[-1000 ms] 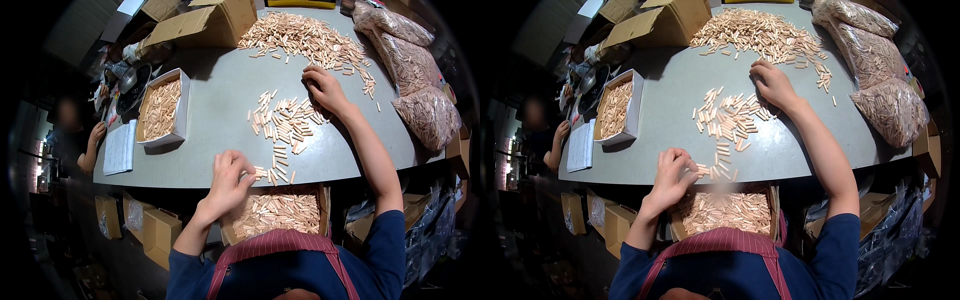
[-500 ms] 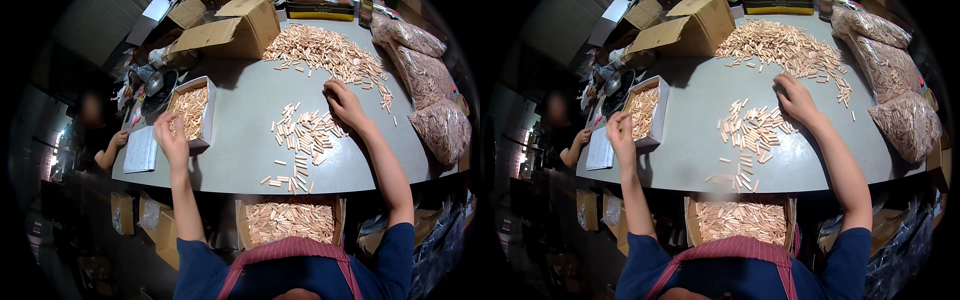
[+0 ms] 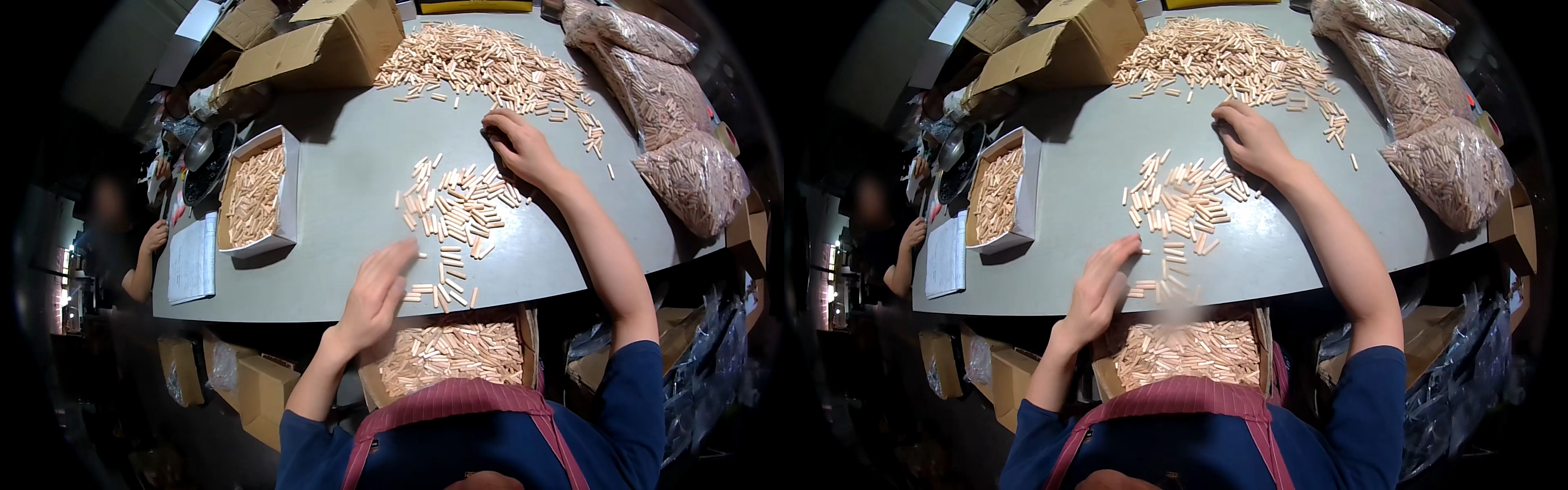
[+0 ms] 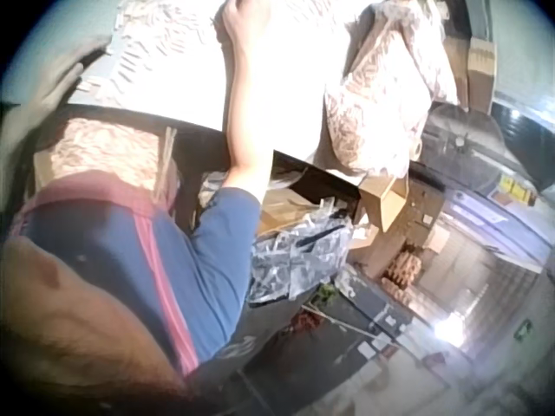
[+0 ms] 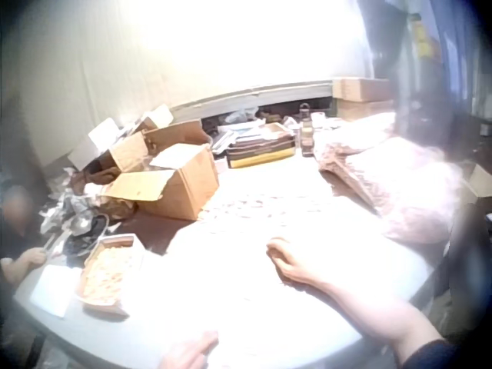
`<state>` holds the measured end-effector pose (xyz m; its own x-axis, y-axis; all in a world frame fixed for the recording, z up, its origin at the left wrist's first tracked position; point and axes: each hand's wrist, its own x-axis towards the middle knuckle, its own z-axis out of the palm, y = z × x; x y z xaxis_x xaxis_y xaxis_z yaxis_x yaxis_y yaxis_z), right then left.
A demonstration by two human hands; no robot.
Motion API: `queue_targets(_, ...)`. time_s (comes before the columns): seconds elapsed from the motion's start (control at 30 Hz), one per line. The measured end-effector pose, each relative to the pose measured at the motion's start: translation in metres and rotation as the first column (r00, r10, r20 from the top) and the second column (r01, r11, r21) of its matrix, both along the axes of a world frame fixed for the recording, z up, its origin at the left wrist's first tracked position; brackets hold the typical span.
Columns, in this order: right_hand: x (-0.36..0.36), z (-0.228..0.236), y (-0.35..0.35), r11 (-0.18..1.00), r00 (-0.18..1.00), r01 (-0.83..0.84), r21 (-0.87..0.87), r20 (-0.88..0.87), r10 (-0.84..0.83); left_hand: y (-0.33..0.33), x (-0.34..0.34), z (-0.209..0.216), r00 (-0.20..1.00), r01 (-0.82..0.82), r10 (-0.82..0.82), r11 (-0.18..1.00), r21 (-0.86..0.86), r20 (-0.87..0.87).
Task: The person sorts small wooden sticks on a table, moving them from a large pile into a cardboard box. They use both hands to gather and transfer the sticks, occasionally picking up individual pieces to inspect them before placing them in the box.
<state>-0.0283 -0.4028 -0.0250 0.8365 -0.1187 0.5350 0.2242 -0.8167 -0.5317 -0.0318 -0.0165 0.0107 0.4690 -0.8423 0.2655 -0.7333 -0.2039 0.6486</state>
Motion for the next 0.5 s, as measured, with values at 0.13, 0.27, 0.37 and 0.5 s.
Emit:
queue_targets(0.13, 0.001, -0.002, -0.003, 1.000, 1.000, -0.010, -0.020, 0.000, 0.010, 0.001, -0.008, -0.003, 0.991, 0.127, -0.126, 0.991, 0.036, -0.047)
queue_targets(0.27, 0.003, -0.006, -0.003, 0.999, 1.000, -0.012, -0.035, 0.010, 0.013, 0.003, -0.012, -0.003, 0.951, 0.089, -0.098, 0.995, -0.043, -0.292)
queue_targets(0.37, 0.004, -0.006, -0.004, 0.999, 0.999, -0.015, -0.047, 0.029, 0.017, -0.008, -0.004, -0.002, 0.962, 0.102, -0.114, 0.993, -0.059, -0.248)
queue_targets(0.5, 0.006, -0.009, -0.006, 0.998, 0.997, -0.028, -0.051, 0.065, 0.031, -0.033, -0.002, 0.002, 0.963, 0.211, -0.211, 0.977, -0.021, -0.165)
